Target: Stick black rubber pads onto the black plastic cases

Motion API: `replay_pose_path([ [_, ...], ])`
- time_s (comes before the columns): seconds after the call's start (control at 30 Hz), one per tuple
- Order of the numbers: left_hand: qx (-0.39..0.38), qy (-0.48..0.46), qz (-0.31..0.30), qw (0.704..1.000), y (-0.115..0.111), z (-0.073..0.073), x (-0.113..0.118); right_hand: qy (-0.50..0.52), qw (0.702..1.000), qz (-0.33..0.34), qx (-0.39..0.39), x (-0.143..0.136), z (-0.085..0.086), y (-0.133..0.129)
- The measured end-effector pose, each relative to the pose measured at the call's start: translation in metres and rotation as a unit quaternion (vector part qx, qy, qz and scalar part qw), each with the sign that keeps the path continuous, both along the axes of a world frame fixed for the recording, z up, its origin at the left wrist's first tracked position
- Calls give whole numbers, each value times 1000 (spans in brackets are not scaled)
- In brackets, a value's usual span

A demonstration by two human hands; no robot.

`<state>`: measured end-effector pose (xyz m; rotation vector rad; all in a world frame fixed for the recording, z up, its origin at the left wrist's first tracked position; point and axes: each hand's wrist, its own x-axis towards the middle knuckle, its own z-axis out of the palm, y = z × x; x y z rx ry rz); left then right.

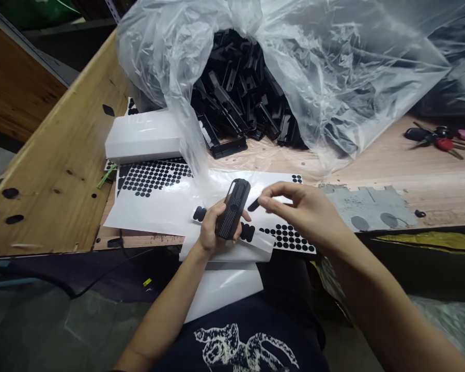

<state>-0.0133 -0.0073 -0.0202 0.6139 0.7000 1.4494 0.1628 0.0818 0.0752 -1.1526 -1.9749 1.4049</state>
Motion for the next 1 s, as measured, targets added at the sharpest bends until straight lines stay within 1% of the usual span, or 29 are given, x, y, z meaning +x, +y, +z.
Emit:
replay_pose_path([
  [0.07, 5, 4, -11, 1000, -1, 1, -1, 34, 999, -16, -21, -7, -4, 11],
  [0.13, 7, 3, -16, 1000, -1, 1, -1, 53, 998, 3, -45, -13, -10, 19],
  [0.23, 6, -1, -26, 1000, 0, 1, -2, 50, 996, 35, -72, -17, -16, 25],
  [0.37, 10, -5, -31, 999, 0, 0, -4, 31, 995, 53, -79, -19, -14, 28],
  [0.5, 7, -8, -29, 1000, -1, 0, -3, 17, 995, 62, -70, -21, -13, 30],
  [0.77, 10, -11, -32, 999, -2, 1, -3, -1, 996, 72, -44, -22, -15, 32],
  [1.0, 12, -8, -31, 999, -1, 3, -3, -20, 997, 78, 16, -24, -10, 29],
])
